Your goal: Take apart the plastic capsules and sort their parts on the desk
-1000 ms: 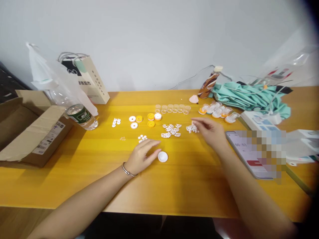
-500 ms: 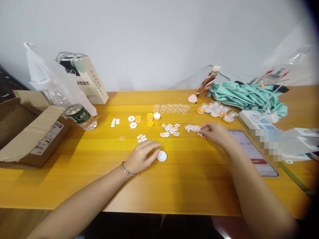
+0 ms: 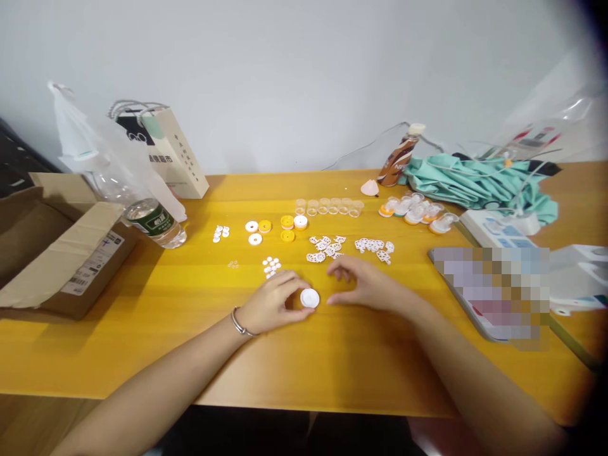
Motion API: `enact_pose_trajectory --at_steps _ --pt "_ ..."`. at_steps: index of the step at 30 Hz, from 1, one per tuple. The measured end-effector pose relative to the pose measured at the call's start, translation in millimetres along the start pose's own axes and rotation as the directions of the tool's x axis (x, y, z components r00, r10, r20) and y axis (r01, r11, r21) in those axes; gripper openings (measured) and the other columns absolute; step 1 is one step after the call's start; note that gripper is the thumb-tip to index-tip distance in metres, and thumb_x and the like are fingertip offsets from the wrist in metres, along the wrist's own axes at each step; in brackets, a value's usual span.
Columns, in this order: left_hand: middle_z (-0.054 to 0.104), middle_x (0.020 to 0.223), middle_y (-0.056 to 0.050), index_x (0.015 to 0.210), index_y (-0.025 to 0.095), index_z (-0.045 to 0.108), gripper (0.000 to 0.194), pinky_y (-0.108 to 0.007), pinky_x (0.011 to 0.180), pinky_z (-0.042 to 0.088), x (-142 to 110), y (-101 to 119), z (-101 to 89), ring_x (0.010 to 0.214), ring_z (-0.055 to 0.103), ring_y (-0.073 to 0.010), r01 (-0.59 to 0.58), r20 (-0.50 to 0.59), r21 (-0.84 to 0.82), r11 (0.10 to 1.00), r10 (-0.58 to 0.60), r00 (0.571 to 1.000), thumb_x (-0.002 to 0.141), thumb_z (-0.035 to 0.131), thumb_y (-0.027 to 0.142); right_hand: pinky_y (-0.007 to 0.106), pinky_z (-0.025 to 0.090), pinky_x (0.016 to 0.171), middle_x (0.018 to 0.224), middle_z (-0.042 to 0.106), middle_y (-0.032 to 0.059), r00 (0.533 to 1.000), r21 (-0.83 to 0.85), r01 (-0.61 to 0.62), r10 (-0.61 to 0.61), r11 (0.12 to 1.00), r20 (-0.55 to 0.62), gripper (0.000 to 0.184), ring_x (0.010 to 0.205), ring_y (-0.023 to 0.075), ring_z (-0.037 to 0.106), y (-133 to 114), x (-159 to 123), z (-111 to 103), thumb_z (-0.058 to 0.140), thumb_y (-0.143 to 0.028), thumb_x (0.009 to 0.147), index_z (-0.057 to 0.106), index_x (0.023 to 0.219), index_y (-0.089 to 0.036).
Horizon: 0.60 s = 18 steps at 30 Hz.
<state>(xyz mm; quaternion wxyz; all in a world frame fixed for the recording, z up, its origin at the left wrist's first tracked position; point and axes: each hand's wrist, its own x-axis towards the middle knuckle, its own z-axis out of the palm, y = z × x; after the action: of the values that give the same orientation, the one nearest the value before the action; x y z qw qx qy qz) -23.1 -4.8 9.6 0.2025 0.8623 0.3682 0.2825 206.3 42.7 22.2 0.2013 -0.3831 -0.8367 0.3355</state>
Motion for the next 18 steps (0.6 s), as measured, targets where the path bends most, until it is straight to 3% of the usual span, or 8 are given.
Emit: enact_pose_trajectory --at_steps 3,6,10,15,18 --pt "0.057 0.086 -0.005 0.099 0.018 0.057 0.027 -0.028 0.071 0.045 -1 -2 0.7 0.078 0.053 -0.0150 0.033 0.007 -0.027 0.999 -0.032 0.999 0.077 0.059 0.034 0.029 0.042 0.071 0.087 0.056 0.0023 0.992 0.019 0.109 -0.110 0.994 0.062 0.041 0.080 0.0163 0.051 -8 2 25 0.071 -0.045 0.061 0.055 0.089 -0.021" --pt "0.057 0.085 -0.004 0.098 0.018 0.057 0.027 -0.027 0.069 0.045 -1 -3 1.1 0.076 0.052 -0.0145 0.052 0.017 -0.037 0.998 -0.052 0.999 0.077 0.060 0.034 0.028 0.041 0.071 0.085 0.057 0.0027 0.992 -0.014 0.118 -0.118 0.993 0.033 0.025 0.079 0.0161 0.052 -12 4 39 0.068 -0.037 0.069 0.055 0.082 -0.020" --pt "0.058 0.081 -0.003 0.094 0.018 0.058 0.026 -0.026 0.067 0.044 -1 -4 2.9 0.073 0.053 -0.0135 0.080 -0.020 -0.070 0.994 -0.081 0.996 0.073 0.063 0.032 0.027 0.040 0.069 0.080 0.057 0.0022 0.991 -0.032 0.129 -0.130 0.991 -0.016 0.019 0.077 0.0158 0.053 -11 7 43 0.068 -0.027 0.068 0.056 0.080 -0.019" --pt "0.060 0.081 -0.002 0.090 0.017 0.058 0.024 -0.026 0.066 0.044 1 -6 0.2 0.072 0.054 -0.0137 0.101 -0.162 -0.100 0.990 -0.116 0.980 0.068 0.066 0.026 0.027 0.040 0.067 0.077 0.055 0.0014 0.988 -0.016 0.152 -0.153 0.988 -0.025 0.017 0.072 0.0147 0.052 -6 7 41 0.066 -0.024 0.067 0.054 0.078 -0.019" --pt "0.060 0.087 -0.003 0.095 0.018 0.058 0.025 -0.026 0.069 0.044 9 -12 -7.4 0.078 0.055 -0.0144 0.129 -0.232 -0.060 0.990 -0.139 0.963 0.072 0.063 0.024 0.027 0.041 0.068 0.079 0.055 0.0019 0.985 0.001 0.172 -0.172 0.985 -0.014 0.018 0.074 0.0150 0.051 -5 7 40 0.065 -0.023 0.068 0.055 0.082 -0.020"
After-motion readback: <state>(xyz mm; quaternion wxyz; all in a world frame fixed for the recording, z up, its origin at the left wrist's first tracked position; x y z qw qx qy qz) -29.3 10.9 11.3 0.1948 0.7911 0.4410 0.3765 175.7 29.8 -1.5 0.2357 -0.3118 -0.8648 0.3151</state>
